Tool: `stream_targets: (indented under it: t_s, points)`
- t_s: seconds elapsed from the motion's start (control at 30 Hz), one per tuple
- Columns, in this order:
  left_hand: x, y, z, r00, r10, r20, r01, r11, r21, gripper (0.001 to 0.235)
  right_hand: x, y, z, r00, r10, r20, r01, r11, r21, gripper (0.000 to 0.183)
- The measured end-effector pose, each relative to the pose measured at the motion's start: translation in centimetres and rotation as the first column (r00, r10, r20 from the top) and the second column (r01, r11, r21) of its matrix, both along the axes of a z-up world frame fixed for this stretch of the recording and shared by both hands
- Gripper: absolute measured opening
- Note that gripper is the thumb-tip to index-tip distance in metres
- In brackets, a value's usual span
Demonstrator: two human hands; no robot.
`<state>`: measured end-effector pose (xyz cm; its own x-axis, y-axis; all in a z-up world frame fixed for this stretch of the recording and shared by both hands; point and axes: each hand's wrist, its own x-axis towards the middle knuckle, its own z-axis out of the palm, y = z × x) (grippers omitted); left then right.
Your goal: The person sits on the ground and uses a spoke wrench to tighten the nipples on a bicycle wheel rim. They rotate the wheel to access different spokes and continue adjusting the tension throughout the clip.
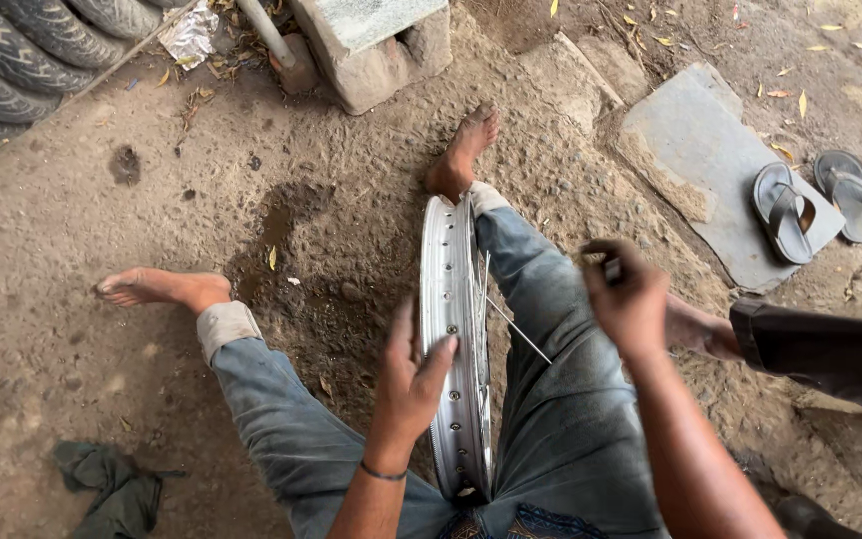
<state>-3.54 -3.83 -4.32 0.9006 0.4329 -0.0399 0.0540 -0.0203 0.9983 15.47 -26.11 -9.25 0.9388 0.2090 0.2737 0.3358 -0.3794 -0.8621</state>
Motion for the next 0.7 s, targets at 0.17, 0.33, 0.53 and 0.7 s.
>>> stream_targets:
  t_s: [0.17,0.33,0.53,0.7]
  points:
    - [-1.2,-0.6,-0.6,0.997,-0.024,-0.079,0.025,1.000,0.013,0.031,5.5,-7.6,-16.1,0.987,-0.138,-0.083,0.085,0.883,-0.461,0.020]
    - [-0.9,-0.4,-0.6,1.000,-0.022,-0.001,0.022,0.996,-0.084,0.036,0.8,-7.5,-25.9,0.798,-0.201,-0.568,-0.226,0.774,-0.592,0.027]
    - [1.7,1.7,-2.8,0.995,0.000,-0.097,-0.014,0.989,-0.144,0.039,3.5,-7.6,-24.0,0.728,-0.233,-0.645,-0.164,0.854,-0.493,0.034]
    - [1.8,0.6,-2.1,0.986,0.075,-0.147,-0.102,0.977,-0.186,0.040,5.4,-7.9,-11.2,0.989,0.023,0.146,0.039,0.912,-0.408,0.044]
